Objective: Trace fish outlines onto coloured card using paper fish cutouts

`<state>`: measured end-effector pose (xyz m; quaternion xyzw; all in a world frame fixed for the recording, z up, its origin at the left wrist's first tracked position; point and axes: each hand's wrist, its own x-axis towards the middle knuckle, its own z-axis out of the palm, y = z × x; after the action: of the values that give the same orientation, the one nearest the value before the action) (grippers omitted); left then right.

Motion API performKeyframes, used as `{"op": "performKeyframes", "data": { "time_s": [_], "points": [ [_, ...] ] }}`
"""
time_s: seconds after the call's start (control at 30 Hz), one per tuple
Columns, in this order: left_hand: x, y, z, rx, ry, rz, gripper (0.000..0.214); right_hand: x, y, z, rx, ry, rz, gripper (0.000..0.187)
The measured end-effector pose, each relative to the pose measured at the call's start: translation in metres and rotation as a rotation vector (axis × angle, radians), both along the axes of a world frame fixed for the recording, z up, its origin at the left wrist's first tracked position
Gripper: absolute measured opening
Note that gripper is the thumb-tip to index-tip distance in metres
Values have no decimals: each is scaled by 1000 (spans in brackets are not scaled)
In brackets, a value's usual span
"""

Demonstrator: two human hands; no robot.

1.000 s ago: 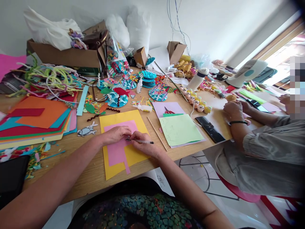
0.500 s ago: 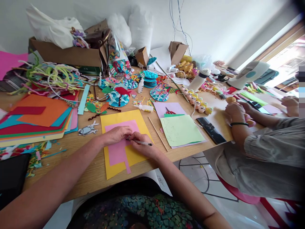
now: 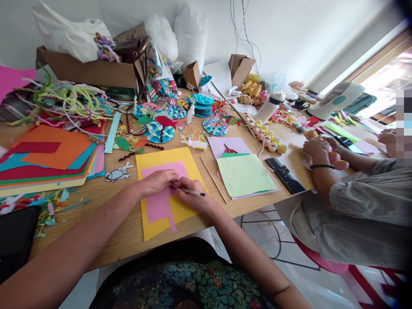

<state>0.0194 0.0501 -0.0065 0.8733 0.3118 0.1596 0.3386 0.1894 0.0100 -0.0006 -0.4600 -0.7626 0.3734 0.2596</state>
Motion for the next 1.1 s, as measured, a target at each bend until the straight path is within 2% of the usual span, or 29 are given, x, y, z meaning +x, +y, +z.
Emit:
{"op": "performKeyframes", "data": {
  "time_s": [0.27, 0.87, 1.1],
  "points": [
    [1, -3, 5, 7, 9, -2, 25, 2, 0, 0, 0, 2, 35, 10],
    [-1, -2, -3, 55, -18, -18, 25, 5, -4, 6, 7, -35, 33, 11],
    [-2, 0, -8, 79, -12, -23, 22, 11, -5, 0, 3, -23, 31, 11]
  ]
}}
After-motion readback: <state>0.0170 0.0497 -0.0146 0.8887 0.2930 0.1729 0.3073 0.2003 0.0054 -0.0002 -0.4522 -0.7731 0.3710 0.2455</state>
